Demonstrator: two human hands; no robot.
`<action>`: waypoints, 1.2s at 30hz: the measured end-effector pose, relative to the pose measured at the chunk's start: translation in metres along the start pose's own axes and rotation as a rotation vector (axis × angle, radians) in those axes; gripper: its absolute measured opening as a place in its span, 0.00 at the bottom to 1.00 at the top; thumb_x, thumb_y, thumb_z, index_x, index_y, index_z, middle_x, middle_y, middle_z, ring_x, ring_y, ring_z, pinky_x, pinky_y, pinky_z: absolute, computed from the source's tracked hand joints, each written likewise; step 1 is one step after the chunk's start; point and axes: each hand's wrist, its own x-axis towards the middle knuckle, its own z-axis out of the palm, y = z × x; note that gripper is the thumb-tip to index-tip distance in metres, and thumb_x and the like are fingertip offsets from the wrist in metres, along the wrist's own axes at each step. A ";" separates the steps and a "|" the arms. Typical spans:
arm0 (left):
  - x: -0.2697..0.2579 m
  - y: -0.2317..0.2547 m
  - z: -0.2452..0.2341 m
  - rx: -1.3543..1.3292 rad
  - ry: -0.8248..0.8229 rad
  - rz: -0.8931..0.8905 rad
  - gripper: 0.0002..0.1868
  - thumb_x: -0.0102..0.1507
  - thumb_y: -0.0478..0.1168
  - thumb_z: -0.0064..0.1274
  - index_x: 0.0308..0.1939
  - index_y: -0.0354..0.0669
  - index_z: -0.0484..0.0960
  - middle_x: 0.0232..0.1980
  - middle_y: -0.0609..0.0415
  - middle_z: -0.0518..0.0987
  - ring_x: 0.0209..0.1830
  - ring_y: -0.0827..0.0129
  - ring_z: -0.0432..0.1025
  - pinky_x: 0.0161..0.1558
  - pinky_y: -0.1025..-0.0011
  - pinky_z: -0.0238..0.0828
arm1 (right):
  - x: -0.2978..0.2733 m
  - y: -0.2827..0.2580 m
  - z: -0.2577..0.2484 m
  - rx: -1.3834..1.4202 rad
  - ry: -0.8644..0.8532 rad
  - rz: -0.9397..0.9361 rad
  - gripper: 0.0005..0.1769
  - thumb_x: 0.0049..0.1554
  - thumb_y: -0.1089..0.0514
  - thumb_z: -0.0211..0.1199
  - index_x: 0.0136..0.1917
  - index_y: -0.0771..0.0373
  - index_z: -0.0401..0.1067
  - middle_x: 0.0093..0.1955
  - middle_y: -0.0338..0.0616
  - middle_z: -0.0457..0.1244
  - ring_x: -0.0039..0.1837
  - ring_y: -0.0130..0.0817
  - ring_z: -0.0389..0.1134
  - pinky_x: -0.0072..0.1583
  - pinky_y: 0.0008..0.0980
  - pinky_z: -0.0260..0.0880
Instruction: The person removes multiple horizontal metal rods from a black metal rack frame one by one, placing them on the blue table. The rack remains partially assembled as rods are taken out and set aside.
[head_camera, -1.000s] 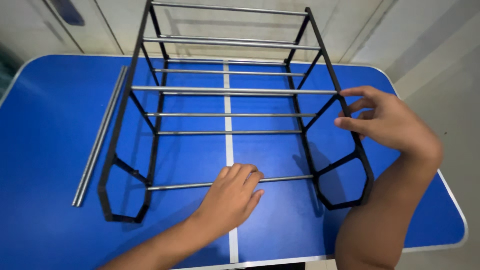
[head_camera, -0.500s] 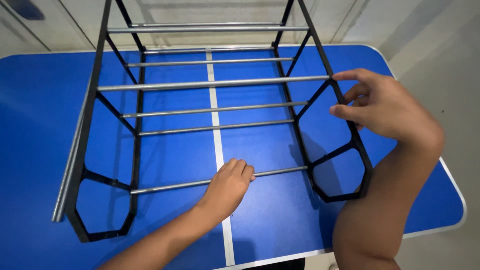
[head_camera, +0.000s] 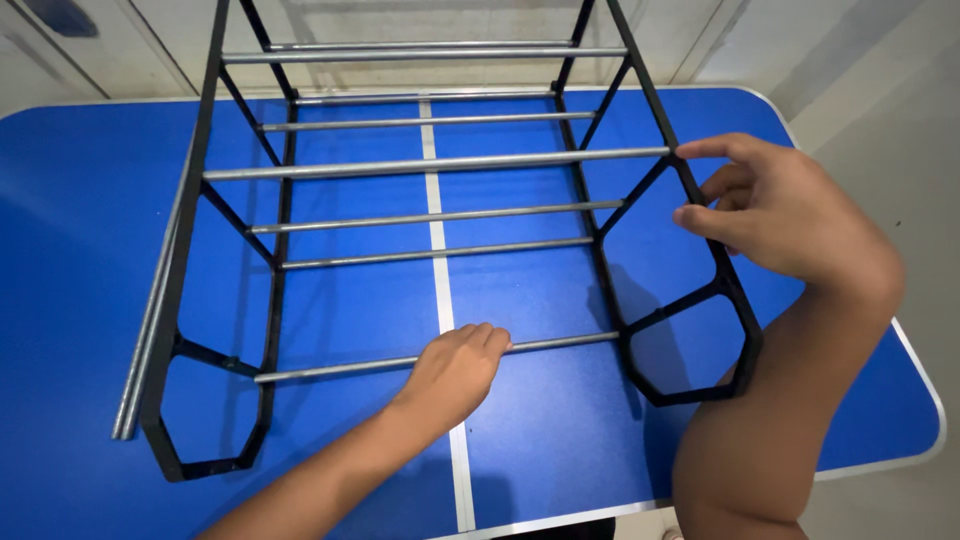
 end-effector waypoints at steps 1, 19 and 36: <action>0.001 0.002 -0.001 -0.010 -0.001 -0.014 0.05 0.65 0.35 0.54 0.37 0.38 0.76 0.33 0.49 0.75 0.35 0.56 0.74 0.37 0.59 0.72 | 0.000 0.001 0.000 -0.002 0.003 -0.004 0.34 0.50 0.58 0.70 0.70 0.57 0.70 0.49 0.53 0.72 0.51 0.40 0.75 0.53 0.39 0.75; -0.003 0.003 -0.001 0.073 0.092 0.081 0.03 0.61 0.34 0.56 0.34 0.40 0.78 0.33 0.52 0.74 0.36 0.59 0.70 0.38 0.63 0.65 | -0.003 0.003 0.001 -0.018 0.027 -0.019 0.33 0.50 0.58 0.71 0.69 0.57 0.70 0.49 0.53 0.72 0.53 0.40 0.74 0.54 0.39 0.74; -0.006 0.003 -0.011 0.048 0.063 0.064 0.05 0.62 0.36 0.57 0.37 0.41 0.77 0.34 0.52 0.73 0.33 0.60 0.73 0.34 0.62 0.70 | -0.005 0.004 0.004 0.007 0.046 -0.029 0.33 0.50 0.60 0.70 0.69 0.58 0.71 0.47 0.53 0.72 0.51 0.39 0.74 0.53 0.38 0.73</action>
